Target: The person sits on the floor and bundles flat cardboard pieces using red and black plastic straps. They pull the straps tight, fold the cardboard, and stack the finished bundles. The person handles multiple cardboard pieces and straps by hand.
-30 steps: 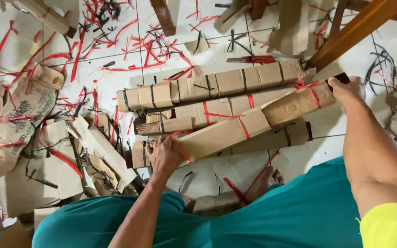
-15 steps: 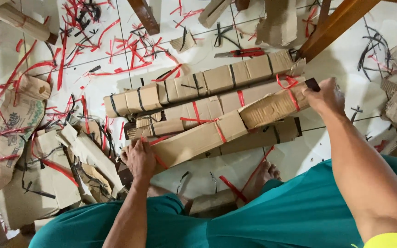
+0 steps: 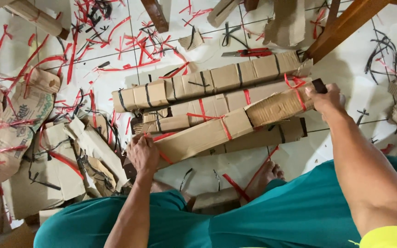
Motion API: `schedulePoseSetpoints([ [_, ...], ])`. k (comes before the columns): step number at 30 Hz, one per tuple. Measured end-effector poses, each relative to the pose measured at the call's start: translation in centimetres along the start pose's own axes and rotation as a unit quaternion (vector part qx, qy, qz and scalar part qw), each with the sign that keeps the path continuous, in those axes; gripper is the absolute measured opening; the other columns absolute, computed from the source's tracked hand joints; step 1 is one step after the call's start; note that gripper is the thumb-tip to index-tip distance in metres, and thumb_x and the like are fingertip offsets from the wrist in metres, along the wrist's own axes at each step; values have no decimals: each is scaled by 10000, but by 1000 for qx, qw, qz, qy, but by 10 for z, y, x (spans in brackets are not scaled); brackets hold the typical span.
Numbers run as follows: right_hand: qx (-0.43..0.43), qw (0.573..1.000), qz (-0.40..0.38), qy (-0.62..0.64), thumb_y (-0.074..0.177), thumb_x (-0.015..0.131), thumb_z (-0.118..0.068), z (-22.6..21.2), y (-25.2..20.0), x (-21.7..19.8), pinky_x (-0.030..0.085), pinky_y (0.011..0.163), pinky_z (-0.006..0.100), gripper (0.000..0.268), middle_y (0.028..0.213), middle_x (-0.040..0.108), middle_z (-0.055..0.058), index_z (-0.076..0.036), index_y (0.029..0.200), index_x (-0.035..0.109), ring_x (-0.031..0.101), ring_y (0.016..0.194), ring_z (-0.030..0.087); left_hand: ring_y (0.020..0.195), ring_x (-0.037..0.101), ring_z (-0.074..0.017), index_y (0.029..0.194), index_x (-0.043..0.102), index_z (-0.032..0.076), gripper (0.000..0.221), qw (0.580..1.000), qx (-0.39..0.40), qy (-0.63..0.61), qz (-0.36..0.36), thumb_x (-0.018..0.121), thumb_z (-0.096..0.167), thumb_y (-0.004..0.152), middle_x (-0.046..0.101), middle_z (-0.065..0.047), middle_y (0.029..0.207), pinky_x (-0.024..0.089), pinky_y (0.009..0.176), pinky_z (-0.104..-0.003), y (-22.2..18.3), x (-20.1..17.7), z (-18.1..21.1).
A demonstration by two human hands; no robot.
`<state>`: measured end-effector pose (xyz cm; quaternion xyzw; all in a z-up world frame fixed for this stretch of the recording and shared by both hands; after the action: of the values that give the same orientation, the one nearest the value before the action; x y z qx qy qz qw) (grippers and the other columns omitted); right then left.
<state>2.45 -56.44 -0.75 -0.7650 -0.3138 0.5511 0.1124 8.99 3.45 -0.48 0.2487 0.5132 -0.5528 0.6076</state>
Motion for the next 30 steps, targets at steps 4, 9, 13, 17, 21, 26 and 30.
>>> schedulePoseSetpoints([
  [4, -82, 996, 12, -26, 1064, 690, -505, 4, 17, 8, 569, 665, 566, 537, 1241, 589, 261, -48, 1321, 572, 629, 967, 439, 1226, 539, -367, 1128, 762, 13, 574, 998, 50, 15, 27, 374, 429, 1051, 634, -148, 1297, 340, 1071, -505, 10, 2, -11],
  [9, -83, 995, 31, -41, 1065, 689, -588, 19, 46, 18, 476, 402, 558, 548, 1017, 616, 224, -85, 1249, 573, 593, 631, 389, 1054, 518, -267, 1178, 542, 97, 511, 985, -56, -153, 62, 459, 574, 1015, 544, -117, 1128, 433, 919, -456, 1, -22, -23],
  [13, -92, 992, 50, -69, 1097, 679, -562, 19, 51, 17, 521, 537, 562, 541, 1057, 656, 254, -59, 1269, 575, 657, 782, 434, 1150, 530, -365, 1221, 589, -6, 441, 985, -59, -130, 94, 645, 368, 994, 555, -210, 1215, 437, 988, -509, -5, -18, -36],
  [17, -142, 987, 64, -41, 1077, 704, -499, 24, 60, 24, 521, 642, 567, 441, 1054, 674, 240, -114, 1256, 586, 651, 842, 463, 1123, 554, -419, 1097, 606, 35, 361, 973, -136, -155, 99, 619, 354, 929, 601, -208, 1152, 434, 960, -536, -17, -24, -44],
  [21, -178, 977, 119, -20, 1107, 774, -393, 27, 66, 26, 505, 704, 618, 477, 1114, 655, 268, -96, 1228, 421, 670, 884, 511, 814, 647, -296, 921, 692, 49, 252, 962, -194, -190, 24, 608, 285, 953, 714, -135, 890, 501, 748, -468, -31, -42, -32],
  [26, -174, 976, 119, -51, 1114, 761, -489, 34, 87, 33, 523, 644, 608, 529, 1125, 673, 246, -101, 1296, 450, 675, 839, 494, 1090, 545, -315, 1119, 580, 63, 303, 960, -205, -190, 21, 629, 318, 963, 539, -150, 1177, 481, 983, -476, -36, -31, -42],
  [30, -174, 978, 86, -79, 1119, 653, -514, 29, 77, 32, 536, 423, 641, 484, 1101, 689, 242, -81, 1312, 557, 686, 727, 511, 884, 514, -200, 1022, 597, 166, 230, 997, -16, 14, 77, 543, 389, 1005, 555, -45, 986, 432, 822, -383, -29, -32, -24],
])
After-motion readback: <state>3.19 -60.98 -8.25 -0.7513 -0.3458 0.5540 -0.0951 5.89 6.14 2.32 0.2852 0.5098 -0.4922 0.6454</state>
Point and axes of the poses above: each hand's wrist, its own y-axis towards the middle knuckle, its own x-axis out of the palm, z = x × y, the point moved 6 cm from there along y, towards the middle knuckle
